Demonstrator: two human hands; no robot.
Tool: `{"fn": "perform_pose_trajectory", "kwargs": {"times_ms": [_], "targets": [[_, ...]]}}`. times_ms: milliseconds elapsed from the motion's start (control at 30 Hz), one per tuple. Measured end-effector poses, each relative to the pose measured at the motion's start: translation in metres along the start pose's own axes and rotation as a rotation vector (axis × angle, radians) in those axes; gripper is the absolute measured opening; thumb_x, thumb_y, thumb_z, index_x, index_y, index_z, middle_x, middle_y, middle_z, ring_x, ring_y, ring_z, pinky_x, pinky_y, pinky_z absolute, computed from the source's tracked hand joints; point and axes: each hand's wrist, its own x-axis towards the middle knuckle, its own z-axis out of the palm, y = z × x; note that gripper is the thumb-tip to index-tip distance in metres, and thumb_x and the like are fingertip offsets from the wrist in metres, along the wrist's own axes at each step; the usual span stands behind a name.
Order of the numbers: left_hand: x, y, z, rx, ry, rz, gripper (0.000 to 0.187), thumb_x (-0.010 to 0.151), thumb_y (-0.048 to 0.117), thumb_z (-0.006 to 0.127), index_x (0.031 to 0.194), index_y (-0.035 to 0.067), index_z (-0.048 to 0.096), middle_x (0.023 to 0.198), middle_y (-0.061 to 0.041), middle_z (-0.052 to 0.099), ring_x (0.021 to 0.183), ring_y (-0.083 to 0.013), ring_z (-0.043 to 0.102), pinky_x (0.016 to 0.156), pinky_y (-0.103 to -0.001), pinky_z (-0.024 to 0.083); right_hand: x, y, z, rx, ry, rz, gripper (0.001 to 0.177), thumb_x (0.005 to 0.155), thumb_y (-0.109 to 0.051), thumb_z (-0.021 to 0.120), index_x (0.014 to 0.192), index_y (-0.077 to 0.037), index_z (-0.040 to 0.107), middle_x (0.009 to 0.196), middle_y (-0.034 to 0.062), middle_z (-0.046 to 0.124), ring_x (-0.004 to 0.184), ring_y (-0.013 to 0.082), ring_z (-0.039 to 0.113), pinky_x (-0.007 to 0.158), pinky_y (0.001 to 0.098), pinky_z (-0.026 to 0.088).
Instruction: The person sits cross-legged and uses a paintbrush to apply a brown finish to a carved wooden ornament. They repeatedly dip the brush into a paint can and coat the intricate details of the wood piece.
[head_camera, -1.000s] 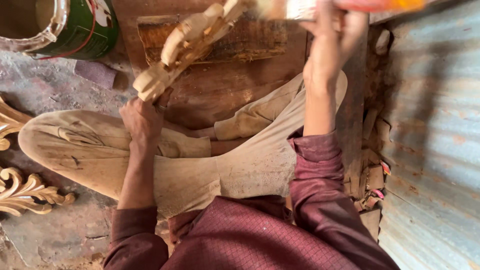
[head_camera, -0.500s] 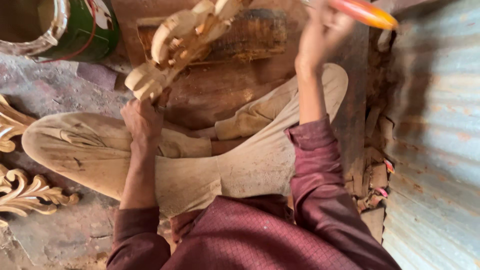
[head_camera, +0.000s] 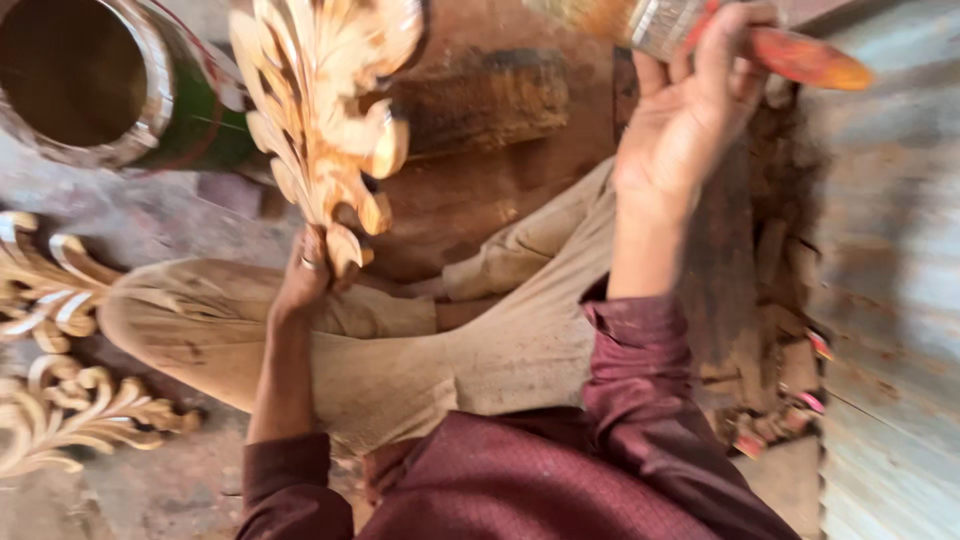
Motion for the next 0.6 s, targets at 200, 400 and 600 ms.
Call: {"fn": "perform_pose_trajectory", "kwargs": {"times_ms": [200,400,600], "targets": [[-0.006,-0.01,-0.009,-0.294,-0.022,-0.127,0.057,0.092,0.072,0.051,0.103,0.016,0.056,0.066,-0.005,0.056,0.041,-0.0114,0.039,0.038,-0.027,0.026,-0.013,-0.04,0.052,0.268,0.0,0.076,0.043,0.105,-0.024,0.068,0.141,-0.006,0.054,0.128,0.0078,0.066,0.108,0.016,0.066,0.089,0.0307,0.061],[-0.006,-0.01,-0.007,-0.252,-0.074,-0.102,0.062,0.092,0.072,0.052,0.101,0.01,0.059,0.072,-0.006,0.06,0.042,-0.011,0.039,0.038,-0.027,0.028,-0.014,-0.001,0.076,0.202,-0.257,0.233,0.037,0.105,-0.025,0.075,0.13,-0.002,0.061,0.114,0.011,0.067,0.094,0.0177,0.069,0.076,0.0278,0.062],[-0.003,0.01,0.006,-0.065,-0.123,-0.023,0.071,0.098,0.072,0.045,0.097,0.004,0.066,0.056,-0.001,0.051,0.039,-0.0084,0.038,0.038,-0.026,0.029,-0.011,0.015,0.062,0.086,-0.205,0.338,0.038,0.102,-0.023,0.081,0.126,0.0,0.063,0.123,0.0139,0.065,0.101,0.0214,0.067,0.08,0.0321,0.062]]}}
